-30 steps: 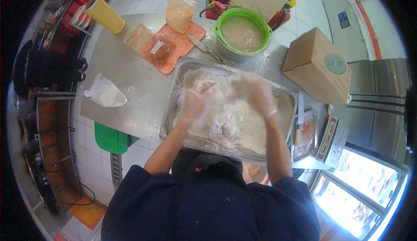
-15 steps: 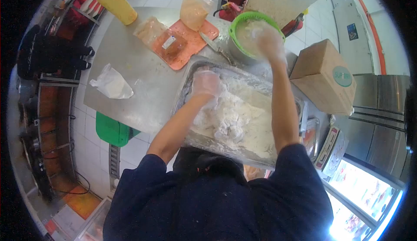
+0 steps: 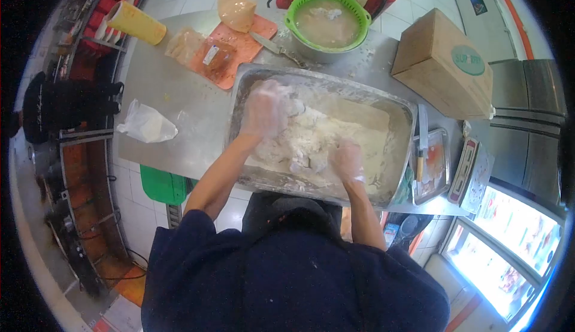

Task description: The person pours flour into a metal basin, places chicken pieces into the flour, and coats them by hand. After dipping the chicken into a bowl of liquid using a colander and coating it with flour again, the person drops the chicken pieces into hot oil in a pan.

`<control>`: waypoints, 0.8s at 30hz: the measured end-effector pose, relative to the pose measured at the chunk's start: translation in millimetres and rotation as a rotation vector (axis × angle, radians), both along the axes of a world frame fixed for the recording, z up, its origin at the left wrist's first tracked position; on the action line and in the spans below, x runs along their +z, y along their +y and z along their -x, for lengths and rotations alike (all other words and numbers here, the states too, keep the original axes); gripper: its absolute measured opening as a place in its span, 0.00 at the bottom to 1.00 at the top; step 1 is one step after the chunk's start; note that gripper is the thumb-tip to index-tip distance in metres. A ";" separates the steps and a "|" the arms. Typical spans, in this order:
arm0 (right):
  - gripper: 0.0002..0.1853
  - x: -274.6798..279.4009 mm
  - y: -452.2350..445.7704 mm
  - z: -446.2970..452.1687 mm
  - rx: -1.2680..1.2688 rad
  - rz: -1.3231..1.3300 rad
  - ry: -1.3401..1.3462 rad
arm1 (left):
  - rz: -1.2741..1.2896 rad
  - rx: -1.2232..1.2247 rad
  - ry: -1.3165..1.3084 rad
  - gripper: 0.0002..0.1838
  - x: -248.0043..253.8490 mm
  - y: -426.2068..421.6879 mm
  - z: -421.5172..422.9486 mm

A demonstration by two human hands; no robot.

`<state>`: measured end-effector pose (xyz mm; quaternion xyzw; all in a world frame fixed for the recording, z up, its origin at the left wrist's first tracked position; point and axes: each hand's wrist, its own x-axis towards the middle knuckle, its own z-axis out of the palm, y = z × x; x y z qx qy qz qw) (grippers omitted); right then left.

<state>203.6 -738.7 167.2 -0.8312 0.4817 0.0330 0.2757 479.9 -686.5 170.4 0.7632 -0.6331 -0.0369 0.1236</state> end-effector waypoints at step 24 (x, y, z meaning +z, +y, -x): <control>0.21 170.3 -137.8 -92.2 0.181 -0.047 -0.292 | 0.464 0.566 1.145 0.22 66.2 12.5 62.0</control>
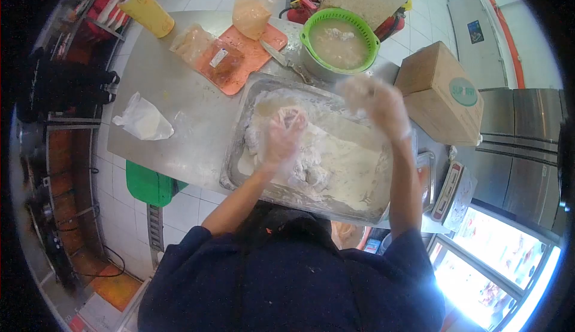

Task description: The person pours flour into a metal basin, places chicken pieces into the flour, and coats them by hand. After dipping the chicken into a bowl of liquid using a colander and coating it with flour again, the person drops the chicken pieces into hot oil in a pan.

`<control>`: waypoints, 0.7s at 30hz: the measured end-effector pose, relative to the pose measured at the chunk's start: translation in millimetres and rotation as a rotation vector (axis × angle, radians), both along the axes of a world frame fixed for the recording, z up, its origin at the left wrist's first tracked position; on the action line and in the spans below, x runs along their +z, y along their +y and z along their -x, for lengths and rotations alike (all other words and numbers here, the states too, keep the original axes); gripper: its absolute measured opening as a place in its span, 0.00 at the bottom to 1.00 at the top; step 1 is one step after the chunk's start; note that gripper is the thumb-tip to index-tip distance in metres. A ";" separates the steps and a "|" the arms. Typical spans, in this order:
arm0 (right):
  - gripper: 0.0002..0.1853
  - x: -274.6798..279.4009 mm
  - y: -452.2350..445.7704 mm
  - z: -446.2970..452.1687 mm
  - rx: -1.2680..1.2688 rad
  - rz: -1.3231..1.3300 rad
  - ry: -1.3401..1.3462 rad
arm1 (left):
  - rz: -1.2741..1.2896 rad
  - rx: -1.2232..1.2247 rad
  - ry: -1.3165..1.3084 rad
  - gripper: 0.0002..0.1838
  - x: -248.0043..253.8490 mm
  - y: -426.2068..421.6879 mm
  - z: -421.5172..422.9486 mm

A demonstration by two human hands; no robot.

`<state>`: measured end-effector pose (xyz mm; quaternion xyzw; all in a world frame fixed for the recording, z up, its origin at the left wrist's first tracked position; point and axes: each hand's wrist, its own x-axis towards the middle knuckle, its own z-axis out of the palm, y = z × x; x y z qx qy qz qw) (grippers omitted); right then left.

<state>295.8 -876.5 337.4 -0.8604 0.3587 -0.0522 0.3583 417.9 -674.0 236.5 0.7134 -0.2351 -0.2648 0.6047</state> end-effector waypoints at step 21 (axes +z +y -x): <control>0.26 -109.9 -228.2 -72.9 -0.197 0.328 0.410 | -0.598 -0.049 -0.563 0.27 -68.5 -229.1 -170.6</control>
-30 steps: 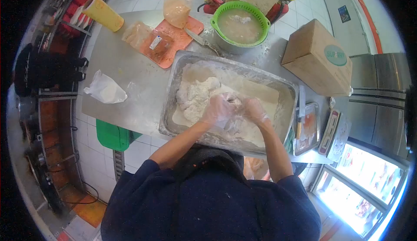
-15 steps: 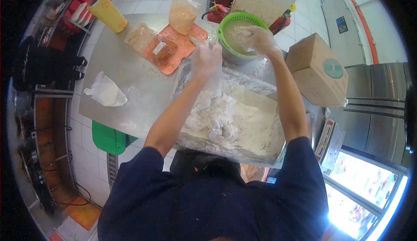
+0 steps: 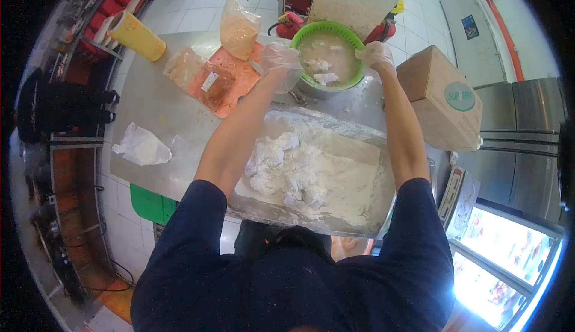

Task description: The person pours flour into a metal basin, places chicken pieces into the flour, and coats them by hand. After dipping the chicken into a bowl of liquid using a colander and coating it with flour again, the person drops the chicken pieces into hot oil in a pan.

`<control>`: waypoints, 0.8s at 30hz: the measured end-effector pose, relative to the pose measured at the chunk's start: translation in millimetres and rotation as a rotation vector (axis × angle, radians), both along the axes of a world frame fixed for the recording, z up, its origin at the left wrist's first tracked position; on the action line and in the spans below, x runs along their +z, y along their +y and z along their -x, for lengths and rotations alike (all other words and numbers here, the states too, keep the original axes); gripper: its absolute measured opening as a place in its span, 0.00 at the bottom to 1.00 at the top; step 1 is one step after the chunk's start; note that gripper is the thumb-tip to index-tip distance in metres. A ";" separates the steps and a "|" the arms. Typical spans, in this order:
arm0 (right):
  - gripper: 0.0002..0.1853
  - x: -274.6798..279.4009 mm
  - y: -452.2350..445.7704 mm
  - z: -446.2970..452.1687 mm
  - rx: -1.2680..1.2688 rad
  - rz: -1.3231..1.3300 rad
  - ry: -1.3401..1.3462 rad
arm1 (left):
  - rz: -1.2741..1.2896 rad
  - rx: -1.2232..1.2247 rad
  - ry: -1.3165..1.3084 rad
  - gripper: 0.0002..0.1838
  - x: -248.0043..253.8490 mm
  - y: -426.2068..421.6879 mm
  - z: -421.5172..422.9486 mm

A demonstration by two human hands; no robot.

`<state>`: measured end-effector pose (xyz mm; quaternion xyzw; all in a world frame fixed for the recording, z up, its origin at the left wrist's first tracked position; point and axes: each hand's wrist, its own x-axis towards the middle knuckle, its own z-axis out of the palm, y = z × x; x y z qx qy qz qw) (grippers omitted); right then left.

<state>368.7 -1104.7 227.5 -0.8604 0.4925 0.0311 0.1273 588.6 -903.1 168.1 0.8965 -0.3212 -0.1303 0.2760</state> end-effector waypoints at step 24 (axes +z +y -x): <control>0.22 64.9 26.4 35.2 -0.194 -0.027 -0.581 | 0.674 -0.275 0.542 0.13 70.5 13.7 -23.7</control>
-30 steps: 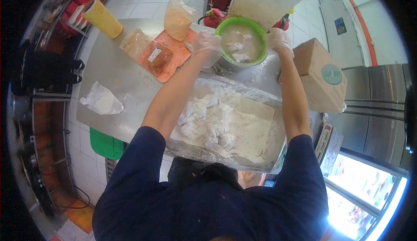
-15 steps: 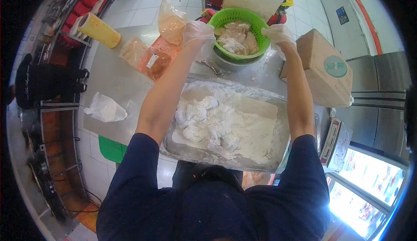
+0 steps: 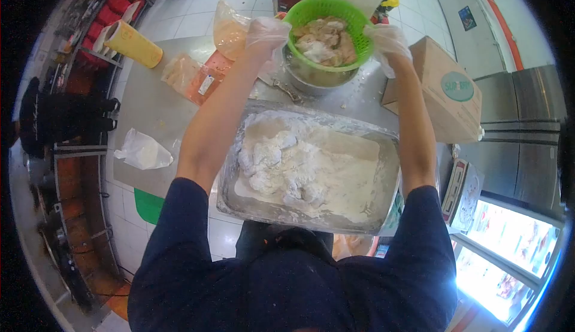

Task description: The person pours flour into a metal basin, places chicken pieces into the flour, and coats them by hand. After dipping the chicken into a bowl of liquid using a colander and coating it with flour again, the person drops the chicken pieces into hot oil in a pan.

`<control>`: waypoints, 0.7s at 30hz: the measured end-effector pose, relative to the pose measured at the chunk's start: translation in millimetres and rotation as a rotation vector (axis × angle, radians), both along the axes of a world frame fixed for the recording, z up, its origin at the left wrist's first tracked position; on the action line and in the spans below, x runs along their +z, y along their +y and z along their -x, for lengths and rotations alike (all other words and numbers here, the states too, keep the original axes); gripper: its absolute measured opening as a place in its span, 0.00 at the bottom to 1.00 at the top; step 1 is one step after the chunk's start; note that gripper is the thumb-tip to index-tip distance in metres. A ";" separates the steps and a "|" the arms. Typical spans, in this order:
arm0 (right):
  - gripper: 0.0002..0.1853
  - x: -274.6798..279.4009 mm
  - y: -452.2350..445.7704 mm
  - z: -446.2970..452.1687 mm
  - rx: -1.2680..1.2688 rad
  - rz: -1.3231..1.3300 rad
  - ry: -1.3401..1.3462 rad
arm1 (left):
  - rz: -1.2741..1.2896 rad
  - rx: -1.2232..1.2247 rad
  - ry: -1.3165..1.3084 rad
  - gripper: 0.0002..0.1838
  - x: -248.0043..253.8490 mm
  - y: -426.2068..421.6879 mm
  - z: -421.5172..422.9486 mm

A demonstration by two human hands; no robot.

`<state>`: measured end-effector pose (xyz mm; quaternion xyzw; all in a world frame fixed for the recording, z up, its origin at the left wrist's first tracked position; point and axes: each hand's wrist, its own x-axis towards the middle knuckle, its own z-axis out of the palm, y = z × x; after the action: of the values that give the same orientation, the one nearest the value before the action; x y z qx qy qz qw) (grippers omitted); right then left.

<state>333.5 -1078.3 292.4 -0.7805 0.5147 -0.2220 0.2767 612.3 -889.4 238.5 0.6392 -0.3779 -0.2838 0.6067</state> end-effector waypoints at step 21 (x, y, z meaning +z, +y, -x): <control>0.15 -49.0 157.3 319.6 0.699 0.314 0.396 | 0.011 -0.425 -0.644 0.09 -44.8 201.5 244.3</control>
<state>14.0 -921.0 243.4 -0.9681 0.2225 -0.0365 0.1089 368.0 -687.8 193.7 0.5999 -0.6746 -0.1856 0.3880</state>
